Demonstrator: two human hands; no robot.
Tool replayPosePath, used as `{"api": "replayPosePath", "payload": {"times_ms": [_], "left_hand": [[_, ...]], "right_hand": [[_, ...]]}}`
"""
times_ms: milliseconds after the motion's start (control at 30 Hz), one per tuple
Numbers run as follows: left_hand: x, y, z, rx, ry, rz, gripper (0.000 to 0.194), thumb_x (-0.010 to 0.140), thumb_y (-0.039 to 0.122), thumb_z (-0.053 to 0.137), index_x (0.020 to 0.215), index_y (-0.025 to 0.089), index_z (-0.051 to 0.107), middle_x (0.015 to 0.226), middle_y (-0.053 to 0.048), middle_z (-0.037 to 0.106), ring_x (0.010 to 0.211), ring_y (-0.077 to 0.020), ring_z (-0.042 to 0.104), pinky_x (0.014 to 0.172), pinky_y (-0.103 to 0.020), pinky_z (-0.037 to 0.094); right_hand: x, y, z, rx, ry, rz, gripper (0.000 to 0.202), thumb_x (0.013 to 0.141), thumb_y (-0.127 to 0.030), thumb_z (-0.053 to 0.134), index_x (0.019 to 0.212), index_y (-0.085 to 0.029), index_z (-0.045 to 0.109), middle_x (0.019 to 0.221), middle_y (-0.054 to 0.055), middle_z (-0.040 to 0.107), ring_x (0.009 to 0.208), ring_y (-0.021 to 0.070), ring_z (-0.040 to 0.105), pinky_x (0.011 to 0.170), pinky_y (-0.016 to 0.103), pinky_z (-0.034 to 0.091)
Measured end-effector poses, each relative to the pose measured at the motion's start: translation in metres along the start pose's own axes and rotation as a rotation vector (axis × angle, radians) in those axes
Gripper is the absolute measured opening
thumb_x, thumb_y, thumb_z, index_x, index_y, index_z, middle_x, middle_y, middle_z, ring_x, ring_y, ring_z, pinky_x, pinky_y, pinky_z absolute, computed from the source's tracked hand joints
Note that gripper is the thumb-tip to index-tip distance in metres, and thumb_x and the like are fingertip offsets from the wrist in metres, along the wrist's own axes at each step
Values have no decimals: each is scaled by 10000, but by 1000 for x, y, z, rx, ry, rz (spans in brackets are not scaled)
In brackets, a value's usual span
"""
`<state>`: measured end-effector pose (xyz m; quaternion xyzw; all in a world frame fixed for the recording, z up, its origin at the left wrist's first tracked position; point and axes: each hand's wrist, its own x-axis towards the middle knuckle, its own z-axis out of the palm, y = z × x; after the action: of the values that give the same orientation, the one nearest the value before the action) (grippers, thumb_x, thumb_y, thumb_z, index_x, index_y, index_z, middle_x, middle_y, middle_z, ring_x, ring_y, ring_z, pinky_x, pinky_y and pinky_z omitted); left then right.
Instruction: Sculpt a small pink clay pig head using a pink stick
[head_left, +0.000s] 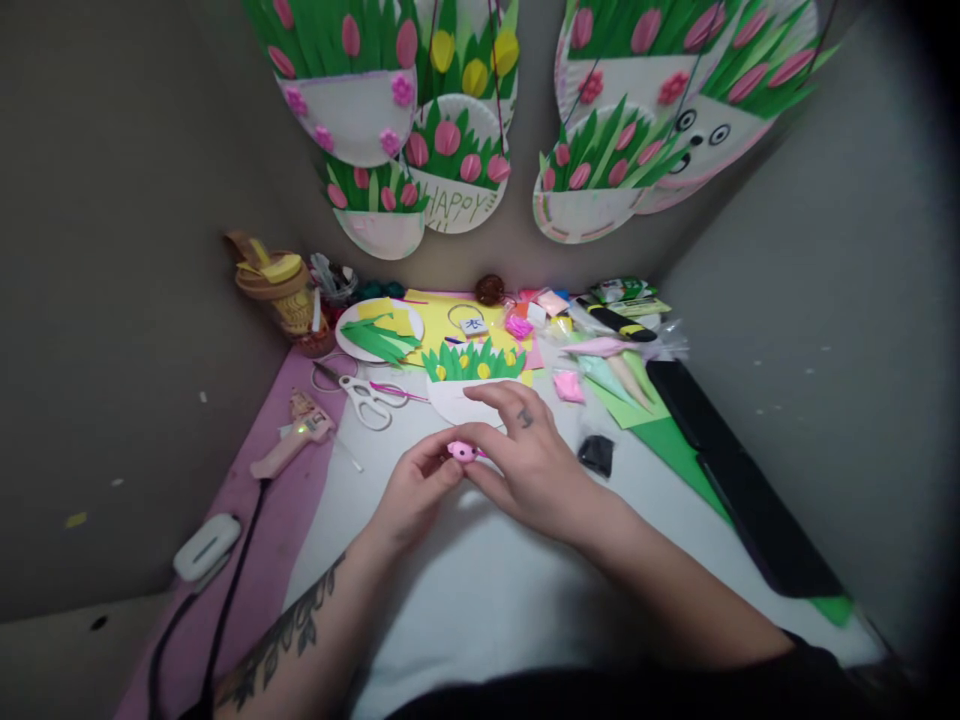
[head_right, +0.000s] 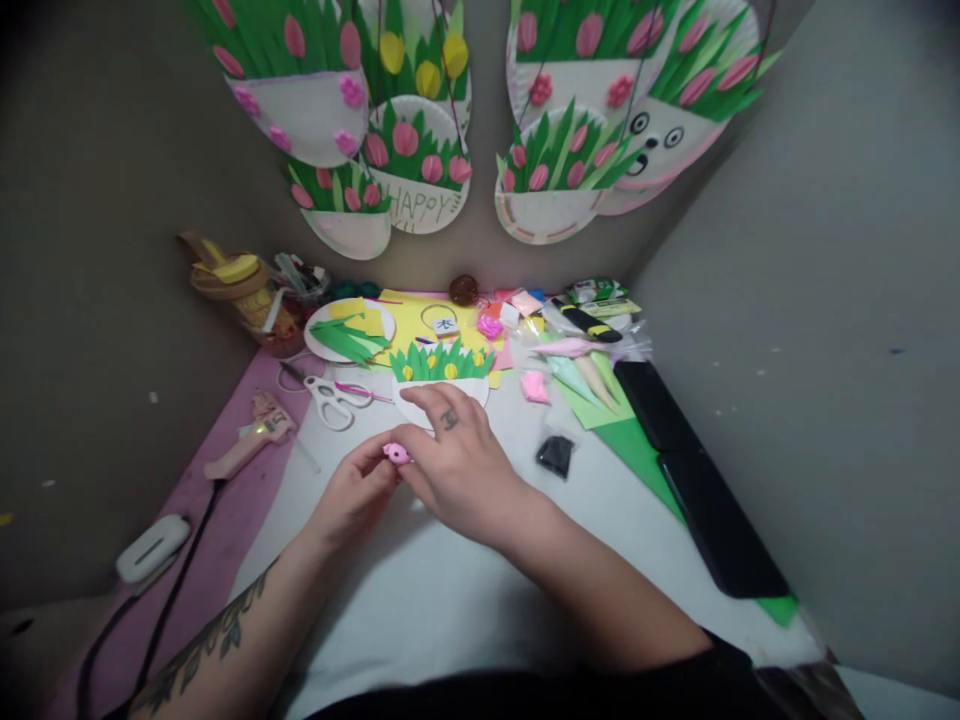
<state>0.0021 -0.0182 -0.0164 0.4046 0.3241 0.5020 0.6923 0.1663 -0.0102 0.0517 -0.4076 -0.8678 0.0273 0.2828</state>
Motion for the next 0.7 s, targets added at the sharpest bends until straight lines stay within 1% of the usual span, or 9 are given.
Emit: {"api": "replayPosePath", "payload": {"times_ms": [133, 267, 333, 433, 467, 500, 533, 633, 700], "left_hand": [[0, -1, 1, -7, 16, -4, 332, 749, 394, 757, 1005, 187, 721, 988, -51, 703, 903, -165, 604, 846, -270, 455], [0, 2, 2, 20, 70, -3, 372, 733, 434, 762, 1004, 184, 717, 984, -62, 703, 918, -173, 610, 847, -278, 461], [-1, 4, 2, 59, 96, 3, 418, 719, 482, 758, 1002, 177, 715, 1007, -79, 703, 931, -187, 613, 847, -291, 465], [-1, 5, 1, 126, 112, 27, 459, 710, 523, 749, 1006, 173, 718, 1013, -91, 703, 911, -187, 618, 837, -296, 468], [-1, 5, 0, 144, 111, 37, 469, 710, 530, 747, 1012, 172, 719, 1011, -93, 703, 903, -185, 619, 833, -294, 469], [-1, 4, -2, 157, 111, 47, 482, 709, 538, 743, 1021, 170, 720, 1006, -95, 703, 895, -184, 620, 829, -293, 470], [-1, 4, -3, 168, 109, 55, 495, 711, 547, 737, 1030, 169, 720, 999, -97, 704, 890, -184, 621, 825, -291, 470], [0, 2, -6, 199, 96, 72, 510, 729, 567, 711, 1058, 177, 715, 998, -91, 706, 893, -181, 620, 827, -280, 466], [0, 1, -8, 224, 86, 79, 492, 749, 559, 696, 1068, 185, 711, 1011, -83, 705, 888, -169, 615, 823, -262, 458]], "right_hand": [[0, -1, 1, -1, -13, 4, 177, 874, -200, 551, 1028, -210, 639, 1309, 132, 506, 1251, 310, 405, 993, 513, 420], [-2, -1, -3, 73, -1, 33, 294, 847, -235, 599, 1141, -233, 598, 1308, 123, 514, 1243, 305, 428, 1004, 508, 418], [-8, 0, -4, 121, 90, 49, 281, 847, -251, 606, 1129, -247, 604, 1235, 112, 555, 1185, 288, 482, 984, 495, 428], [-21, 6, 1, 146, 294, 137, 116, 866, -209, 571, 952, -244, 640, 976, 73, 611, 963, 233, 576, 863, 427, 465], [-26, 9, 5, 144, 321, 190, 90, 871, -198, 561, 904, -235, 636, 903, 61, 607, 896, 217, 580, 817, 401, 468], [-32, 13, 10, 139, 308, 246, 78, 874, -197, 557, 877, -224, 630, 859, 55, 602, 859, 210, 575, 781, 380, 467], [-38, 17, 17, 133, 242, 298, 70, 876, -204, 558, 864, -215, 626, 843, 54, 603, 851, 212, 568, 763, 368, 464], [-51, 30, 40, 80, -83, 419, 48, 843, -219, 608, 883, -196, 625, 872, 64, 619, 882, 239, 553, 777, 375, 460], [-56, 36, 54, 2, -229, 484, 63, 832, -220, 618, 884, -184, 618, 901, 82, 618, 905, 260, 546, 781, 384, 457]]}}
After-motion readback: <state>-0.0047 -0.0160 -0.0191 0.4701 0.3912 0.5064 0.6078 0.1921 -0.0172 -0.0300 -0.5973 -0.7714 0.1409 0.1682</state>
